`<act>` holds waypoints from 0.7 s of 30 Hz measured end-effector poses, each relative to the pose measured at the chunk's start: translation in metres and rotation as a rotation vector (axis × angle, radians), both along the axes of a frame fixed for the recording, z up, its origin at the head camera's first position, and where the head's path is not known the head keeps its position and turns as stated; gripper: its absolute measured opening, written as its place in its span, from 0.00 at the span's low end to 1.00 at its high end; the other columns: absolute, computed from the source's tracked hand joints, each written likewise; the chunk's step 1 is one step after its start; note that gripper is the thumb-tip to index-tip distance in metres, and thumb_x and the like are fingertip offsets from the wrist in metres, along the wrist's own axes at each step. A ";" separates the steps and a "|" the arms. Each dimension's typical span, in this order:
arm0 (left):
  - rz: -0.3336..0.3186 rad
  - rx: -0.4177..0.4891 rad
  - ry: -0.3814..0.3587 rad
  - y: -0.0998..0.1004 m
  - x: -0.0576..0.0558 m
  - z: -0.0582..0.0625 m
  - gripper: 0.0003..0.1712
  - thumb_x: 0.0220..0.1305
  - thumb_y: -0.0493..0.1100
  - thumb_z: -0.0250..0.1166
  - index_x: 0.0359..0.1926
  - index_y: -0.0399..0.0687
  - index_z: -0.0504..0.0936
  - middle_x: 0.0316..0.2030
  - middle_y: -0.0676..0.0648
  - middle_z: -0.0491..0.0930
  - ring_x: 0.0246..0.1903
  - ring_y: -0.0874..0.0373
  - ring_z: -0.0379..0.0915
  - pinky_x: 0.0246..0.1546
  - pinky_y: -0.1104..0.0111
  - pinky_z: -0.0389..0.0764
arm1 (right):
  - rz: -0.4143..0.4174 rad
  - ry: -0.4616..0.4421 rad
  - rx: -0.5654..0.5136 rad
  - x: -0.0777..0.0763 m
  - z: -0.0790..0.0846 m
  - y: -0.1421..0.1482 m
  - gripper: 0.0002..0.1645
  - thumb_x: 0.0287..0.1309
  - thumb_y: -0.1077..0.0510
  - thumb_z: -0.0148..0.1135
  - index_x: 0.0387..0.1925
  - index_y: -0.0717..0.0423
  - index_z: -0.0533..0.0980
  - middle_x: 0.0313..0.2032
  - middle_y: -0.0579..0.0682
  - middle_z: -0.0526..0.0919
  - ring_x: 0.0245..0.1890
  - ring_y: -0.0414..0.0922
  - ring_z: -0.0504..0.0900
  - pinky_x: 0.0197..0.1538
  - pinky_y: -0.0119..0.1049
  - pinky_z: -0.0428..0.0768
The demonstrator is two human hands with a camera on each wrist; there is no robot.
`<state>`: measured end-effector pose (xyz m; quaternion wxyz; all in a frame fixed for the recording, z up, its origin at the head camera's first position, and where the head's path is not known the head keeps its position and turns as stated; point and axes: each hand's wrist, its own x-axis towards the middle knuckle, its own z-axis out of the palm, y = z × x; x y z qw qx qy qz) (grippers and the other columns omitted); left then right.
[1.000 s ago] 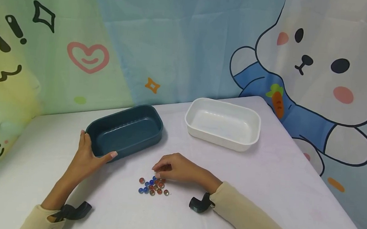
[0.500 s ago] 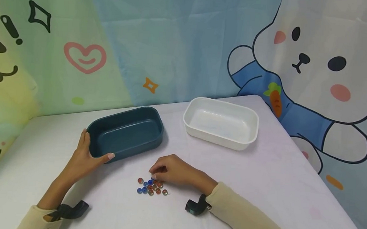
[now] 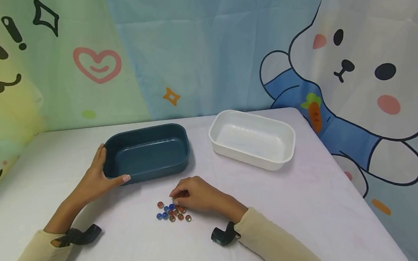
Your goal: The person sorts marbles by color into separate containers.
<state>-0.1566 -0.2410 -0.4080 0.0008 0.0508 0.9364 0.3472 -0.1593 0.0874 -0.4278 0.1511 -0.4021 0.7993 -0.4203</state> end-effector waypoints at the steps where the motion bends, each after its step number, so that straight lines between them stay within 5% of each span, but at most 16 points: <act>1: -0.003 0.001 -0.001 0.000 0.000 0.000 0.72 0.52 0.65 0.71 0.75 0.37 0.30 0.75 0.45 0.23 0.73 0.38 0.31 0.64 0.37 0.51 | 0.000 0.003 0.001 0.000 0.000 0.000 0.10 0.59 0.64 0.66 0.43 0.58 0.85 0.39 0.43 0.83 0.39 0.33 0.79 0.46 0.29 0.78; 21: -0.054 0.000 -0.008 0.005 0.001 0.000 0.72 0.52 0.64 0.71 0.75 0.38 0.31 0.75 0.45 0.22 0.73 0.40 0.30 0.64 0.38 0.50 | -0.003 0.020 0.035 0.001 0.000 0.000 0.09 0.60 0.64 0.65 0.42 0.56 0.85 0.38 0.39 0.82 0.42 0.34 0.78 0.48 0.29 0.77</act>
